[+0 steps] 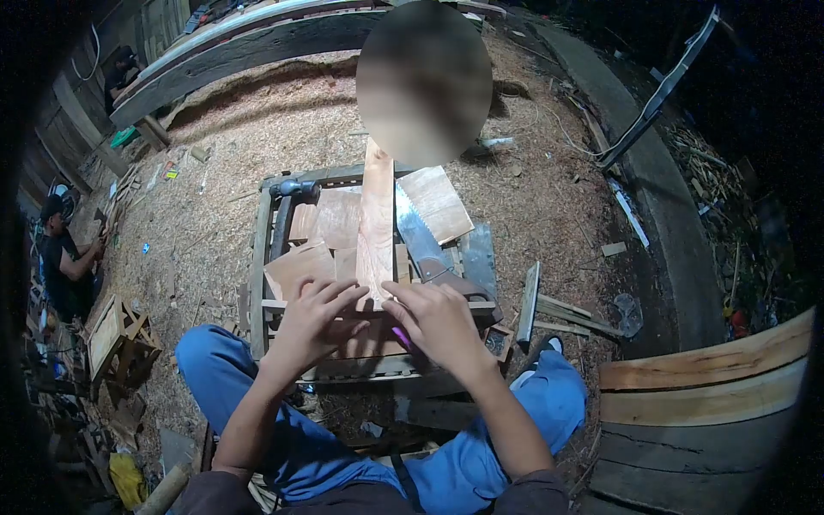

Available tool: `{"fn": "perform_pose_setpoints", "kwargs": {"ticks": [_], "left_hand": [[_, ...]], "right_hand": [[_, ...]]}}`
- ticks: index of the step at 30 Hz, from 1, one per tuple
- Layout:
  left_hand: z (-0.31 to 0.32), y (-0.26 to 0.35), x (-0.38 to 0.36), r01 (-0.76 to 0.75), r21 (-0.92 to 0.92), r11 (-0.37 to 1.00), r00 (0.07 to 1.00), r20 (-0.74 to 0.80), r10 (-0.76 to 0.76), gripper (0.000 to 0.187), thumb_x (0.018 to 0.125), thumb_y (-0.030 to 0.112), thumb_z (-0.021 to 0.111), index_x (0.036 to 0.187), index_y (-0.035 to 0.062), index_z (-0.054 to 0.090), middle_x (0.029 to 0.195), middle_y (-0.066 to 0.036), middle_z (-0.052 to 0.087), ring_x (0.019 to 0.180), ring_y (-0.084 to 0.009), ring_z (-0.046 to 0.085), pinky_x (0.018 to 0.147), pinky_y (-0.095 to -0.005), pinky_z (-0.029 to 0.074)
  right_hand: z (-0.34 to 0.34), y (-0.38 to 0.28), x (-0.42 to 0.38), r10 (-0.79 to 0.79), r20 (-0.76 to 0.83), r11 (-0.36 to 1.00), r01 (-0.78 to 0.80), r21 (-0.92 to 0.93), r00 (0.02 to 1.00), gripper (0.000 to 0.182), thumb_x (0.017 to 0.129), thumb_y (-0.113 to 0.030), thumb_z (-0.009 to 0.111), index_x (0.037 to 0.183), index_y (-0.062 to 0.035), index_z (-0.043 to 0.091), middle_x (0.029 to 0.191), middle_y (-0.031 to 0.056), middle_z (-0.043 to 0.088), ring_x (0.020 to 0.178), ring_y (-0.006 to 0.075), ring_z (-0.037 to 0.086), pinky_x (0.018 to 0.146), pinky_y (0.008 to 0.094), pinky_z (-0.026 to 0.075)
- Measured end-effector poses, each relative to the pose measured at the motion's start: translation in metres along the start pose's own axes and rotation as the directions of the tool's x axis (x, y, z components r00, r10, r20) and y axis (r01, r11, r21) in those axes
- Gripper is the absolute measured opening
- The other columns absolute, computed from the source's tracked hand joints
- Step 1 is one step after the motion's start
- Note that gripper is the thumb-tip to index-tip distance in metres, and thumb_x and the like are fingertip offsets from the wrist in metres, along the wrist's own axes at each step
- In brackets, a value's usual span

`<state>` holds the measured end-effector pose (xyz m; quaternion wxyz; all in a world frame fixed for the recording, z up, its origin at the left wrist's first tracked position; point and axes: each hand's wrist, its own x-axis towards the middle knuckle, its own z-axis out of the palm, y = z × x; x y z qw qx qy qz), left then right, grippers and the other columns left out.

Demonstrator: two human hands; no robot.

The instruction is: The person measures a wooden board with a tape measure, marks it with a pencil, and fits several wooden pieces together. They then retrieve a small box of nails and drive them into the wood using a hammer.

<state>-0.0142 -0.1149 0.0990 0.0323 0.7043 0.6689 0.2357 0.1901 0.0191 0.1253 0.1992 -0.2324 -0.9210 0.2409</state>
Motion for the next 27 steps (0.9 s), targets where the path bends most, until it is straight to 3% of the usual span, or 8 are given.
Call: {"fn": "perform_pose_setpoints", "kwargs": {"ticks": [4,8,12,14,21,24,27], "left_hand": [[0.007,-0.002,0.003,0.001,-0.022,1.000,1.000,-0.009,-0.001,0.050,0.088,0.029,0.080,0.134,0.0143,0.066,0.136,-0.008,0.065,0.121,-0.0278,0.062,0.113,-0.0481,0.036],[0.000,0.011,0.004,-0.051,0.047,0.998,0.995,-0.080,0.055,0.049,0.087,0.027,0.081,0.132,0.0141,0.067,0.135,-0.009,0.066,0.121,-0.0298,0.061,0.114,-0.0480,0.036],[0.007,0.028,0.010,-0.128,-0.110,0.986,0.991,-0.056,0.122,0.043,0.086,0.020,0.083,0.126,0.0136,0.072,0.135,-0.009,0.067,0.121,-0.0291,0.062,0.115,-0.0489,0.038],[0.014,0.038,0.015,-0.158,-0.195,0.968,0.987,-0.063,0.148,0.039,0.087,0.024,0.082,0.124,0.0145,0.073,0.132,-0.008,0.069,0.120,-0.0262,0.063,0.114,-0.0502,0.037],[0.050,0.107,0.034,-0.292,-0.355,0.888,0.953,-0.031,0.301,0.044,0.083,0.013,0.083,0.126,0.0112,0.072,0.134,-0.010,0.068,0.127,-0.0296,0.062,0.114,-0.0494,0.038],[0.085,0.140,0.033,-0.317,-0.450,0.834,0.926,0.042,0.375,0.056,0.079,0.014,0.083,0.133,0.0116,0.067,0.142,-0.014,0.063,0.133,-0.0350,0.057,0.117,-0.0528,0.037],[0.135,0.174,0.029,-0.414,-0.420,0.808,0.881,0.040,0.472,0.061,0.076,0.015,0.084,0.134,0.0114,0.066,0.149,-0.015,0.057,0.139,-0.0358,0.051,0.118,-0.0542,0.036]], "right_hand": [[0.006,0.006,-0.001,-0.055,0.034,0.992,0.059,-0.115,0.998,0.031,0.099,-0.024,0.070,0.126,-0.0096,0.073,0.109,0.0129,0.074,0.096,0.0313,0.070,0.083,0.0397,0.051],[0.007,0.008,-0.007,-0.108,-0.079,0.988,0.099,-0.117,0.991,0.030,0.098,-0.024,0.071,0.123,-0.0087,0.074,0.112,0.0112,0.075,0.105,0.0288,0.069,0.092,0.0415,0.050],[-0.008,0.010,-0.025,-0.136,-0.224,0.979,0.096,-0.181,0.965,0.028,0.097,-0.022,0.072,0.121,-0.0082,0.075,0.116,0.0098,0.075,0.110,0.0275,0.069,0.097,0.0417,0.049],[-0.017,0.017,-0.045,-0.081,-0.281,0.988,0.039,-0.152,0.956,0.028,0.096,-0.020,0.073,0.121,-0.0079,0.075,0.117,0.0095,0.075,0.111,0.0280,0.069,0.097,0.0423,0.049],[-0.054,0.065,-0.146,0.270,-0.418,0.950,-0.312,-0.034,0.867,0.028,0.102,-0.021,0.068,0.123,-0.0033,0.074,0.123,0.0141,0.073,0.116,0.0333,0.068,0.101,0.0427,0.048],[-0.056,0.091,-0.173,0.318,-0.503,0.932,-0.361,0.012,0.804,0.027,0.100,-0.019,0.068,0.121,-0.0040,0.074,0.121,0.0136,0.073,0.115,0.0330,0.068,0.100,0.0432,0.049],[-0.051,0.114,-0.190,0.336,-0.549,0.924,-0.380,0.036,0.765,0.026,0.100,-0.016,0.067,0.122,-0.0022,0.073,0.123,0.0163,0.072,0.117,0.0358,0.067,0.101,0.0439,0.051]]}}
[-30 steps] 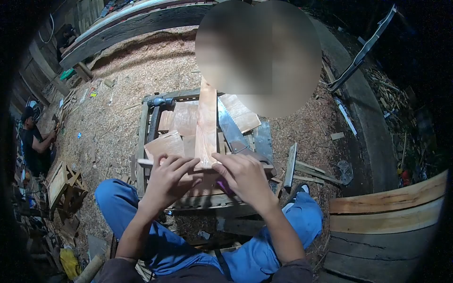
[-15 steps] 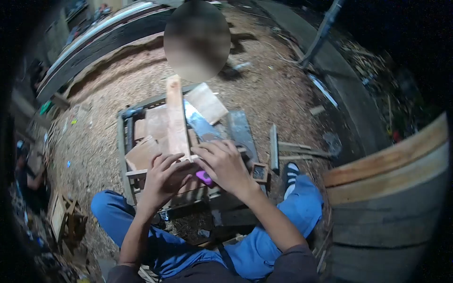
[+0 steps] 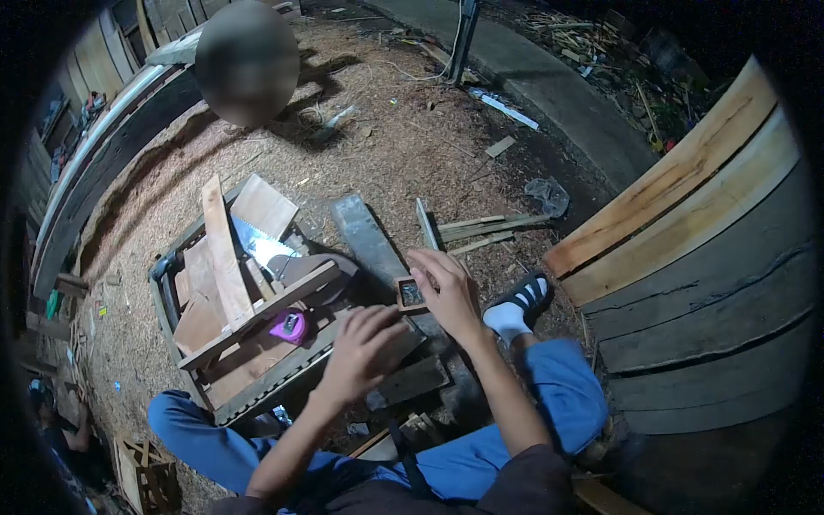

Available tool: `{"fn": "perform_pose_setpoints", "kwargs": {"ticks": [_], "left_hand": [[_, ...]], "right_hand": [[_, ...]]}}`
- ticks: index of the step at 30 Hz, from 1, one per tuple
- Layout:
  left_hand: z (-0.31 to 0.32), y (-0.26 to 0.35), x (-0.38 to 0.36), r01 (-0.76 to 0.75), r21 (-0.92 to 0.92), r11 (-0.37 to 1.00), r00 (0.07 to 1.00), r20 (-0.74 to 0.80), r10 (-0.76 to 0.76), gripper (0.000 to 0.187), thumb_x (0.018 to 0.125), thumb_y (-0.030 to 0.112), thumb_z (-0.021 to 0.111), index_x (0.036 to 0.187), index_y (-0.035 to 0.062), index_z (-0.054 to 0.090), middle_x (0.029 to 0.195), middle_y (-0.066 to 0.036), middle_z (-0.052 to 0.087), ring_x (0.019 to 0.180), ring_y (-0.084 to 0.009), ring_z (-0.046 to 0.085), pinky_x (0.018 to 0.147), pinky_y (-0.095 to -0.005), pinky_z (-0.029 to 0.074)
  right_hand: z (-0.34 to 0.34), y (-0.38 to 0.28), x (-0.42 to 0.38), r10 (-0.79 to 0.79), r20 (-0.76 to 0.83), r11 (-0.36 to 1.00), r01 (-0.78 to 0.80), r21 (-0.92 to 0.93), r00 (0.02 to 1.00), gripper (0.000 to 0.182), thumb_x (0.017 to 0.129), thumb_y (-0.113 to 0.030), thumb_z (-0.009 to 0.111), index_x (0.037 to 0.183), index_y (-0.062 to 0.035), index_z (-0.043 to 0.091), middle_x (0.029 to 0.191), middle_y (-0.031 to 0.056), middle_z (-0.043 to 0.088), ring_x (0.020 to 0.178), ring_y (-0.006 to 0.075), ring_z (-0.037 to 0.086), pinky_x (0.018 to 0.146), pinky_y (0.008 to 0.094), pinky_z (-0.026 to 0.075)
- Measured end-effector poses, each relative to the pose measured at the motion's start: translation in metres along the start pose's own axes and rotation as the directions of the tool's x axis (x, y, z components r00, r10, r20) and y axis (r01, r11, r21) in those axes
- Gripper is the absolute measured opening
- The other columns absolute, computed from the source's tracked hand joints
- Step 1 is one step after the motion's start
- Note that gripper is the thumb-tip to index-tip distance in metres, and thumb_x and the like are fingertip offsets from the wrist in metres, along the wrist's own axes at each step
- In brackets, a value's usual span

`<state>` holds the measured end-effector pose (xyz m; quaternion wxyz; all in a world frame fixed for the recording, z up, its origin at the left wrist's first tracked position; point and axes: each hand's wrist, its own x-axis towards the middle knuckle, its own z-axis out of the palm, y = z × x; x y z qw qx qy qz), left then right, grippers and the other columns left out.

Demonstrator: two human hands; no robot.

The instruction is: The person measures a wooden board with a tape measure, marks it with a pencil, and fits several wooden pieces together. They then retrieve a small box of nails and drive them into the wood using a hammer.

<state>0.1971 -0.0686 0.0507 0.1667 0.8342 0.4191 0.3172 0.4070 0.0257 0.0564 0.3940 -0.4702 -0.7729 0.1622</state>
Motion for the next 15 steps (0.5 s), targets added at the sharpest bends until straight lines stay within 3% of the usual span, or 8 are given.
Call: {"fn": "perform_pose_setpoints", "kwargs": {"ticks": [1,5,7,8,9,11,12,15], "left_hand": [[0.010,0.006,0.006,0.014,-0.030,0.999,0.997,0.082,-0.011,0.057,0.081,0.017,0.082,0.135,0.0110,0.065,0.152,-0.015,0.054,0.140,-0.0357,0.050,0.117,-0.0531,0.036],[0.114,-0.017,0.003,0.157,-0.064,0.986,0.986,0.071,-0.152,0.057,0.087,0.020,0.079,0.140,0.0121,0.062,0.156,-0.018,0.050,0.141,-0.0381,0.049,0.118,-0.0505,0.036],[0.168,-0.047,-0.005,0.376,-0.210,0.902,0.926,0.073,-0.370,0.061,0.088,0.021,0.079,0.145,0.0143,0.058,0.158,-0.021,0.046,0.144,-0.0412,0.046,0.118,-0.0519,0.036],[0.191,-0.067,-0.008,0.363,-0.060,0.930,0.931,0.041,-0.361,0.064,0.089,0.023,0.079,0.148,0.0162,0.055,0.160,-0.024,0.042,0.145,-0.0452,0.043,0.118,-0.0539,0.036],[0.202,-0.075,-0.003,0.453,-0.017,0.891,0.889,0.079,-0.450,0.067,0.089,0.023,0.079,0.149,0.0120,0.053,0.160,-0.025,0.040,0.146,-0.0471,0.041,0.119,-0.0549,0.036],[0.228,-0.102,0.003,0.421,0.041,0.906,0.905,0.040,-0.423,0.080,0.082,0.022,0.080,0.154,0.0100,0.047,0.163,-0.030,0.033,0.147,-0.0484,0.037,0.120,-0.0554,0.033],[0.252,-0.125,0.003,0.410,0.059,0.910,0.911,0.012,-0.412,0.087,0.078,0.023,0.081,0.155,0.0061,0.045,0.166,-0.033,0.027,0.148,-0.0533,0.033,0.120,-0.0585,0.034],[0.285,-0.153,0.001,0.448,0.141,0.883,0.892,-0.005,-0.452,0.086,0.078,0.024,0.084,0.152,0.0051,0.046,0.165,-0.033,0.025,0.147,-0.0575,0.030,0.118,-0.0601,0.036]], "right_hand": [[0.003,0.012,-0.006,0.020,-0.023,1.000,-0.020,0.014,1.000,0.026,0.100,-0.015,0.067,0.122,-0.0015,0.072,0.124,0.0173,0.072,0.117,0.0368,0.067,0.101,0.0441,0.052],[0.024,0.077,-0.043,0.260,-0.024,0.960,-0.256,0.115,0.965,0.028,0.101,-0.012,0.066,0.126,0.0003,0.070,0.128,0.0198,0.069,0.121,0.0381,0.066,0.103,0.0434,0.052],[0.044,0.109,-0.064,0.305,-0.026,0.948,-0.301,0.103,0.952,0.028,0.101,-0.012,0.066,0.126,0.0000,0.071,0.128,0.0201,0.069,0.121,0.0385,0.065,0.104,0.0438,0.051],[0.054,0.123,-0.076,0.345,-0.035,0.937,-0.342,0.076,0.938,0.028,0.100,-0.012,0.066,0.126,-0.0003,0.071,0.128,0.0204,0.068,0.122,0.0389,0.065,0.105,0.0442,0.051],[0.064,0.136,-0.086,0.370,0.014,0.928,-0.371,0.033,0.929,0.032,0.099,-0.012,0.067,0.130,-0.0017,0.069,0.132,0.0216,0.066,0.123,0.0407,0.064,0.105,0.0457,0.051],[0.095,0.165,-0.105,0.325,-0.008,0.946,-0.325,-0.009,0.946,0.030,0.099,-0.014,0.067,0.128,-0.0060,0.070,0.133,0.0218,0.064,0.116,0.0424,0.066,0.097,0.0485,0.054],[0.107,0.173,-0.113,0.399,0.054,0.916,-0.397,-0.055,0.915,0.035,0.098,-0.013,0.068,0.133,-0.0101,0.068,0.139,0.0225,0.060,0.119,0.0422,0.064,0.099,0.0481,0.054],[0.133,0.196,-0.133,0.437,0.170,0.896,-0.411,-0.170,0.883,0.040,0.096,-0.013,0.069,0.136,-0.0143,0.067,0.143,0.0226,0.057,0.123,0.0424,0.061,0.103,0.0478,0.053]]}}
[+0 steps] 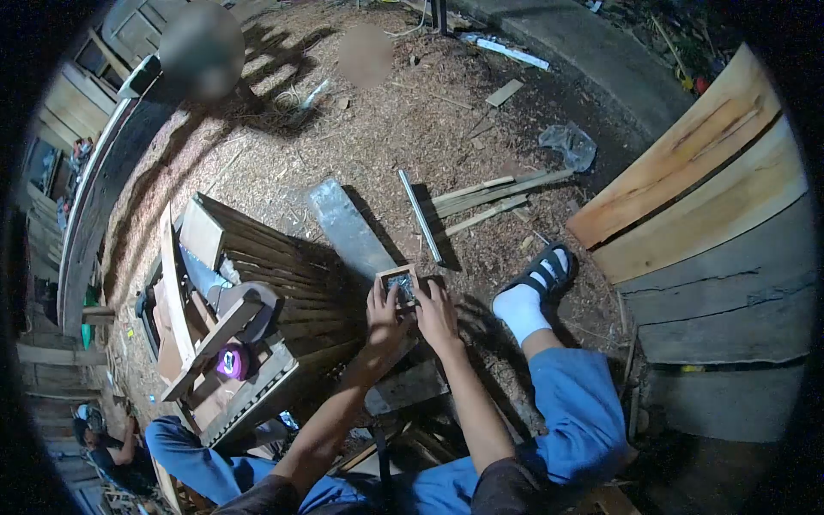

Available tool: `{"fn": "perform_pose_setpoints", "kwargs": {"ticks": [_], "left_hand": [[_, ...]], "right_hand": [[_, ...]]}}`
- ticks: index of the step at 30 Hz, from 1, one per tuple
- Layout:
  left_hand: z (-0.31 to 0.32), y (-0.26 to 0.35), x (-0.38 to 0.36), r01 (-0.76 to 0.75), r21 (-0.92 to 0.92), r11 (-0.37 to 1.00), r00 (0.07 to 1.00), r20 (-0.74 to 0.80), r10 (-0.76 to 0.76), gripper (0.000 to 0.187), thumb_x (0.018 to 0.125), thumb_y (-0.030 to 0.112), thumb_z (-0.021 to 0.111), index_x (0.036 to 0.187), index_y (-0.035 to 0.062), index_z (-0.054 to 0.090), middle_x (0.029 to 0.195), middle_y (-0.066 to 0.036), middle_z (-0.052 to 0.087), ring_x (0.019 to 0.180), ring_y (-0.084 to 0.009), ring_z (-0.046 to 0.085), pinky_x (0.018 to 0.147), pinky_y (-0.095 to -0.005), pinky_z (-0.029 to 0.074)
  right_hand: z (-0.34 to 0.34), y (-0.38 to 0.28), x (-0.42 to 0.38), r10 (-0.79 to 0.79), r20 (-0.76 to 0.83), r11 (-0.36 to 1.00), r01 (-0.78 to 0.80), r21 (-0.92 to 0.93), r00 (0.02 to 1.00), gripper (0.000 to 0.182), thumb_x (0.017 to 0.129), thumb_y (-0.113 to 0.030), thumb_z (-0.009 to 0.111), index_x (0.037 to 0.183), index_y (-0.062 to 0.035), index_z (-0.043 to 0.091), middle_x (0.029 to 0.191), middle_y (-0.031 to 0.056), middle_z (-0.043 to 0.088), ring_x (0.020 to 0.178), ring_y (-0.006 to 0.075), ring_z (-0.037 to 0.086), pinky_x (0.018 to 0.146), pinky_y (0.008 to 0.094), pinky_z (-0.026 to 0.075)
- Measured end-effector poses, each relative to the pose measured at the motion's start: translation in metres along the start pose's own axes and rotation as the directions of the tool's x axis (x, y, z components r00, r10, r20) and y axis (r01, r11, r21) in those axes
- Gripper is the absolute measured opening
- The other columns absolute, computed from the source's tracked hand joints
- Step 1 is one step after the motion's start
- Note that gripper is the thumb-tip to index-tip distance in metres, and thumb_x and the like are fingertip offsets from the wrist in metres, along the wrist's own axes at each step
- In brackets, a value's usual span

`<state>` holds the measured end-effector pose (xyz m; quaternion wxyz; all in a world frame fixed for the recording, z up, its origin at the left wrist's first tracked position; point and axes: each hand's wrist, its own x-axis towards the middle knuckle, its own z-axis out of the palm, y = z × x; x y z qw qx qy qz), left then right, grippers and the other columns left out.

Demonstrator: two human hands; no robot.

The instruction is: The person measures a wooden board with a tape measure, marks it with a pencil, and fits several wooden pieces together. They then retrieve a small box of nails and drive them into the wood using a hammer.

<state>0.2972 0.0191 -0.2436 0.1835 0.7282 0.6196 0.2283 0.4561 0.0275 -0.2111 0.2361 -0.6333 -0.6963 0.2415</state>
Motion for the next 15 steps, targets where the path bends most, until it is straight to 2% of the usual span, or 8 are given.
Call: {"fn": "perform_pose_setpoints", "kwargs": {"ticks": [1,2,4,5,8,12,13,15], "left_hand": [[0.015,-0.007,0.002,0.032,0.069,0.997,0.999,-0.001,-0.032,0.079,0.077,0.022,0.083,0.148,0.0047,0.052,0.169,-0.034,0.020,0.140,-0.0592,0.039,0.113,-0.0618,0.040],[0.024,-0.012,0.000,0.031,0.075,0.997,0.999,0.016,-0.033,0.079,0.077,0.022,0.083,0.148,0.0047,0.052,0.169,-0.034,0.020,0.140,-0.0592,0.039,0.113,-0.0618,0.040],[0.040,-0.018,-0.005,-0.062,-0.103,0.993,0.992,-0.113,0.050,0.065,0.078,0.010,0.077,0.139,0.0014,0.059,0.166,-0.037,0.023,0.130,-0.0614,0.047,0.108,-0.0614,0.045],[0.046,-0.020,-0.005,-0.117,-0.116,0.986,0.971,-0.223,0.089,0.062,0.075,0.005,0.076,0.136,0.0026,0.062,0.168,-0.035,0.023,0.129,-0.0590,0.049,0.105,-0.0595,0.047],[0.045,-0.024,-0.007,-0.174,-0.112,0.978,0.961,-0.236,0.143,0.062,0.074,0.001,0.076,0.135,0.0041,0.063,0.168,-0.033,0.026,0.128,-0.0556,0.051,0.105,-0.0577,0.048],[-0.012,0.022,0.003,-0.116,-0.174,0.978,0.988,-0.117,0.096,0.062,0.077,0.000,0.077,0.137,0.0061,0.063,0.168,-0.030,0.026,0.132,-0.0523,0.049,0.105,-0.0573,0.049],[-0.034,0.041,0.006,-0.097,-0.205,0.974,0.993,-0.078,0.083,0.070,0.078,0.001,0.077,0.145,0.0103,0.059,0.170,-0.029,0.022,0.139,-0.0524,0.043,0.110,-0.0582,0.045],[-0.064,0.066,0.006,-0.129,-0.213,0.969,0.989,-0.101,0.109,0.076,0.078,0.001,0.079,0.149,0.0122,0.055,0.171,-0.027,0.020,0.142,-0.0517,0.038,0.114,-0.0572,0.042]], "right_hand": [[0.004,0.003,-0.004,0.048,0.056,0.996,-0.044,-0.078,0.997,0.040,0.093,-0.009,0.070,0.133,-0.0156,0.069,0.142,0.0210,0.058,0.124,0.0422,0.060,0.103,0.0488,0.053],[0.014,0.011,-0.005,0.063,0.060,0.996,-0.059,-0.068,0.996,0.040,0.093,-0.009,0.070,0.133,-0.0156,0.069,0.142,0.0210,0.058,0.124,0.0422,0.060,0.103,0.0488,0.053],[0.029,0.024,-0.008,0.060,0.094,0.998,-0.061,0.008,0.994,0.038,0.092,-0.008,0.071,0.130,-0.0149,0.071,0.142,0.0191,0.059,0.125,0.0429,0.061,0.102,0.0506,0.053],[0.029,0.026,-0.009,0.069,0.093,0.998,-0.070,0.008,0.993,0.038,0.092,-0.008,0.071,0.130,-0.0149,0.071,0.142,0.0191,0.059,0.125,0.0429,0.061,0.102,0.0506,0.053],[0.026,0.021,-0.007,0.091,0.046,0.991,-0.095,0.098,0.995,0.029,0.092,-0.002,0.065,0.117,-0.0113,0.075,0.111,0.0154,0.068,0.104,0.0387,0.069,0.089,0.0488,0.057],[-0.022,-0.001,-0.004,0.021,-0.057,0.995,-0.015,0.094,0.998,0.027,0.092,-0.001,0.064,0.115,-0.0078,0.076,0.112,0.0156,0.071,0.102,0.0385,0.070,0.086,0.0468,0.057],[-0.032,-0.005,-0.003,-0.051,-0.152,0.994,0.065,0.089,0.987,0.025,0.092,0.001,0.064,0.113,-0.0056,0.076,0.113,0.0159,0.072,0.100,0.0385,0.070,0.083,0.0455,0.058],[-0.077,-0.044,-0.003,-0.082,-0.206,0.981,0.115,0.154,0.975,0.025,0.091,0.005,0.064,0.113,-0.0017,0.076,0.109,0.0182,0.071,0.097,0.0382,0.072,0.082,0.0439,0.058]]}}
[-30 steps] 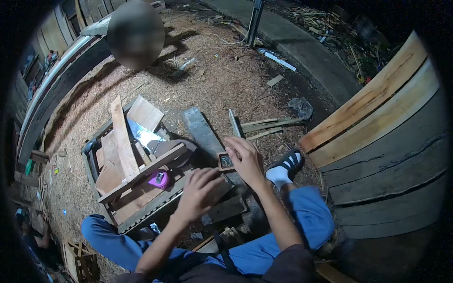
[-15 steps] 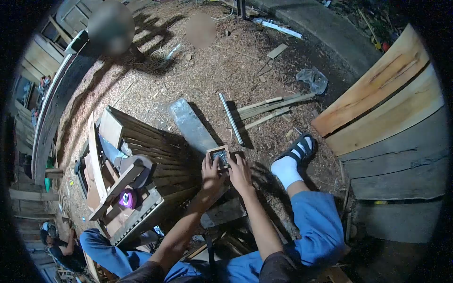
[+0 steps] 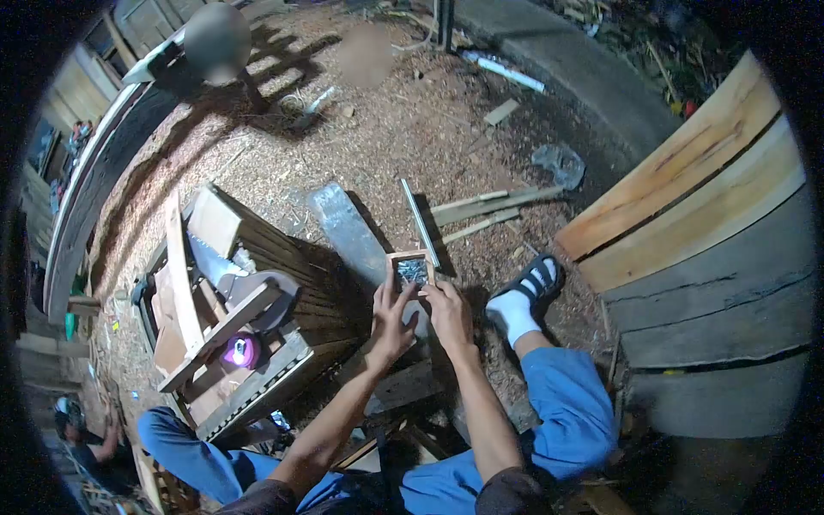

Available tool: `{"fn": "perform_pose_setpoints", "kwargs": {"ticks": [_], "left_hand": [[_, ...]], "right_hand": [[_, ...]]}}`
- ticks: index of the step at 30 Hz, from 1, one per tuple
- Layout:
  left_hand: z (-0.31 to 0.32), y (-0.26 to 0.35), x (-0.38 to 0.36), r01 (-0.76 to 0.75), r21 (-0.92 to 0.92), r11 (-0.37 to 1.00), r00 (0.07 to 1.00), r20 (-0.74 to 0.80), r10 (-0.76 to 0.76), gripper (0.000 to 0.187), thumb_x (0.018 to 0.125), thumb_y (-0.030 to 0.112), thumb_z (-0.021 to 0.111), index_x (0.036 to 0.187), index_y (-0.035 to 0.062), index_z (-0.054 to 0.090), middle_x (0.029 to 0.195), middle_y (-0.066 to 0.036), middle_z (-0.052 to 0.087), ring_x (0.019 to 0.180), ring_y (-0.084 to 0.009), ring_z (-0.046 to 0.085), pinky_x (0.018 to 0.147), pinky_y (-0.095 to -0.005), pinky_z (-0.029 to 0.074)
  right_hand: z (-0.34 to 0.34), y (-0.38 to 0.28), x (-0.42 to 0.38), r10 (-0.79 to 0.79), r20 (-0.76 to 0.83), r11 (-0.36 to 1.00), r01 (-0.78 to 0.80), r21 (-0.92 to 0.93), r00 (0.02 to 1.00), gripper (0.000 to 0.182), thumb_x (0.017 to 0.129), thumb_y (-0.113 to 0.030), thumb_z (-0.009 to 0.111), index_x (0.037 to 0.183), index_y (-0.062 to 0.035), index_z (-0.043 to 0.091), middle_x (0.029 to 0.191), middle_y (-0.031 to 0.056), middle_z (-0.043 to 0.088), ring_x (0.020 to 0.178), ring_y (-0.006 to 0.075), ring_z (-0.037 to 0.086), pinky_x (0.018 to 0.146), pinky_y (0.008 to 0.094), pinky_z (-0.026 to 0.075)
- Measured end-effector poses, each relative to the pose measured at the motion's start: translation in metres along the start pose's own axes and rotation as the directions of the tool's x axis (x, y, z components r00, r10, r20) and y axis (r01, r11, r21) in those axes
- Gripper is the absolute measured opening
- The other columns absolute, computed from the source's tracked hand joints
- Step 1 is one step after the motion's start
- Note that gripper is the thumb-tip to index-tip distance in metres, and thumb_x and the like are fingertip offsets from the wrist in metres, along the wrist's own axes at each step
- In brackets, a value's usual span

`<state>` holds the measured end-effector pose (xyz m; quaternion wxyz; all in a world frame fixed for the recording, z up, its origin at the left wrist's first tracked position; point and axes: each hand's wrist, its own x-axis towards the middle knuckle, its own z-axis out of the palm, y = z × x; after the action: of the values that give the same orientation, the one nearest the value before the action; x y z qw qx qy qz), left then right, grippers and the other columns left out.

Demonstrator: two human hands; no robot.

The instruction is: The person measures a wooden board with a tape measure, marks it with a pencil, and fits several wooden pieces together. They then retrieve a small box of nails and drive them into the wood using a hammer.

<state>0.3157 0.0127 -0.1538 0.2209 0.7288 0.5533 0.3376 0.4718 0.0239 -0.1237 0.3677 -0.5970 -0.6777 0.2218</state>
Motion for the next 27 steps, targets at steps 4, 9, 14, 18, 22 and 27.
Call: {"fn": "perform_pose_setpoints", "kwargs": {"ticks": [4,9,14,18,22,27], "left_hand": [[-0.065,0.064,0.005,-0.087,-0.085,0.993,0.996,-0.034,0.084,0.102,0.072,-0.001,0.081,0.163,0.0200,0.039,0.171,-0.028,0.017,0.152,-0.0531,0.026,0.123,-0.0576,0.030],[-0.165,0.125,-0.016,-0.248,-0.116,0.962,0.954,-0.202,0.222,0.103,0.073,0.009,0.086,0.164,0.0185,0.037,0.171,-0.030,0.016,0.156,-0.0514,0.021,0.127,-0.0554,0.027],[-0.255,0.124,-0.042,-0.283,-0.108,0.953,0.928,-0.282,0.243,0.096,0.084,0.030,0.085,0.165,0.0150,0.034,0.170,-0.032,0.014,0.157,-0.0517,0.018,0.127,-0.0576,0.023],[-0.316,0.101,-0.067,-0.215,-0.019,0.976,0.947,-0.248,0.204,0.107,0.077,0.033,0.090,0.166,0.0163,0.033,0.168,-0.032,0.018,0.155,-0.0511,0.022,0.126,-0.0584,0.026],[-0.342,0.080,-0.080,-0.132,-0.114,0.985,0.949,-0.300,0.093,0.110,0.067,0.028,0.096,0.162,0.0167,0.041,0.161,-0.031,0.028,0.146,-0.0519,0.037,0.117,-0.0541,0.040],[-0.324,0.084,-0.076,-0.138,-0.122,0.983,0.921,-0.382,0.082,0.094,0.066,0.024,0.096,0.147,0.0127,0.051,0.148,-0.028,0.039,0.140,-0.0486,0.043,0.114,-0.0515,0.043]], "right_hand": [[-0.061,-0.074,0.010,-0.154,-0.067,0.988,0.154,-0.017,0.986,0.027,0.089,0.010,0.066,0.114,0.0037,0.074,0.107,0.0201,0.071,0.096,0.0376,0.073,0.084,0.0412,0.058],[-0.124,-0.179,0.005,-0.250,-0.023,0.962,0.246,-0.120,0.968,0.023,0.092,0.005,0.065,0.113,0.0018,0.075,0.107,0.0201,0.072,0.100,0.0397,0.071,0.088,0.0441,0.056],[-0.133,-0.262,-0.004,-0.424,0.082,0.883,0.432,-0.183,0.902,0.024,0.085,0.003,0.073,0.107,-0.0034,0.077,0.104,0.0157,0.073,0.096,0.0360,0.070,0.085,0.0441,0.055],[-0.107,-0.307,-0.011,-0.536,0.147,0.825,0.553,-0.116,0.831,0.024,0.080,-0.002,0.078,0.103,-0.0087,0.079,0.101,0.0095,0.074,0.094,0.0317,0.069,0.083,0.0438,0.054],[-0.085,-0.329,-0.012,-0.607,0.176,0.778,0.624,-0.067,0.775,0.026,0.080,-0.004,0.079,0.105,-0.0112,0.079,0.102,0.0077,0.074,0.097,0.0302,0.069,0.084,0.0434,0.054],[-0.089,-0.320,0.001,-0.601,0.232,0.791,0.611,0.034,0.765,0.029,0.081,-0.008,0.082,0.110,-0.0102,0.079,0.111,0.0101,0.075,0.101,0.0318,0.071,0.090,0.0431,0.056]]}}
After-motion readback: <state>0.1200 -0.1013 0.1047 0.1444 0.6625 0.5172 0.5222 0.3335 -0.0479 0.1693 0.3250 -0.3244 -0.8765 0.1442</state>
